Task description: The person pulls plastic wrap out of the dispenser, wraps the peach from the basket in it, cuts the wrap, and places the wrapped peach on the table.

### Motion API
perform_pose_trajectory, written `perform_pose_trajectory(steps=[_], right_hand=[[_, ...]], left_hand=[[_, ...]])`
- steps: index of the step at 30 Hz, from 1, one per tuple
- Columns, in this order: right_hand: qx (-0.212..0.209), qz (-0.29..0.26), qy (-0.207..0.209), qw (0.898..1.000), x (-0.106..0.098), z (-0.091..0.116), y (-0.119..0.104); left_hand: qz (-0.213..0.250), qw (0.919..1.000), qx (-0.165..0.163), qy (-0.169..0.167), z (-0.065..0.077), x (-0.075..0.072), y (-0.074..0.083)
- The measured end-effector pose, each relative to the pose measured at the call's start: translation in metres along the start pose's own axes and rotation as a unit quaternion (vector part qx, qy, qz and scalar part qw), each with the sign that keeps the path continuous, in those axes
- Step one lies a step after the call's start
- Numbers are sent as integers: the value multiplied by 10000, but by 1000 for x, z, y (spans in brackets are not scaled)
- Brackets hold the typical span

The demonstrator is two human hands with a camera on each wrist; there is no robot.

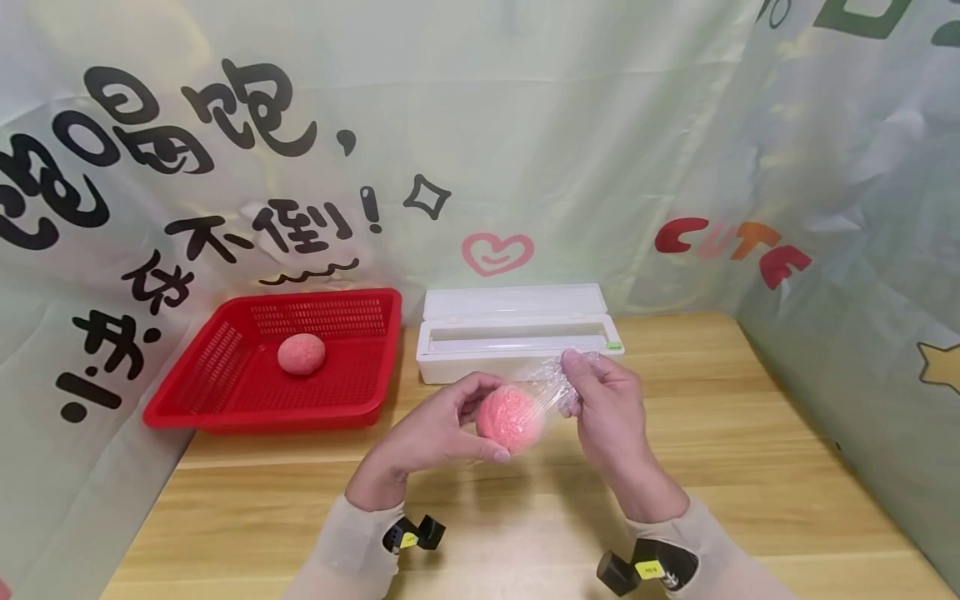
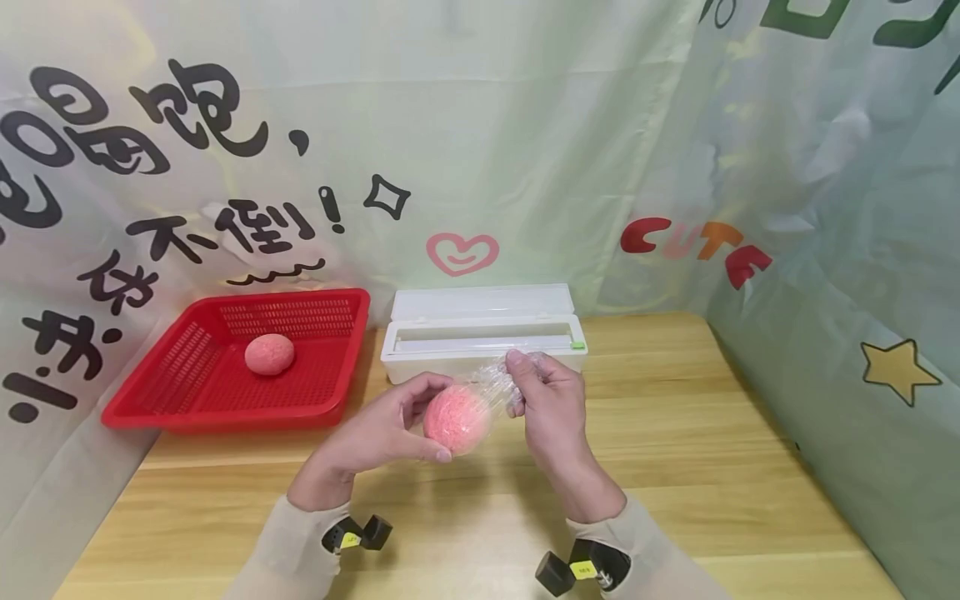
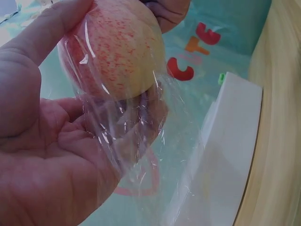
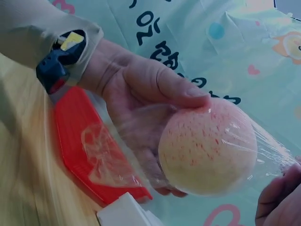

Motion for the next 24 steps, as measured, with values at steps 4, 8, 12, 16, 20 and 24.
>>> perform_pose_trajectory(steps=[4,8,12,16,20,24], right_hand=[[60,119,0,9999,0,1,0],[166,89,-161,9997,2,2,1],[414,-20,-484,9980,8,5,7],[768,209,-940,9924,13,8,13],[1160,373,-1443,9820,18,13,20],[1498,368,-1760,9722,22,17,26]], left_hand=[[-1,9999,170,-8,2,-1,-1],[100,9983,551,-156,5,2,3],[223,9935,1024,-434,9,8,12],[189,9890,1314,-653,13,13,19],[120,9836,1598,-830,15,17,23],[91,9826,1668,-806,16,16,24]])
Point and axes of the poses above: each hand's wrist, its own z-axis away from the middle knuckle, its own x-axis out of the palm, y = z × x, the point moved 7 cm from there along -z, towards the middle knuckle, and after that the axes turned 13 degrees about -x, right-handed, at the moved point
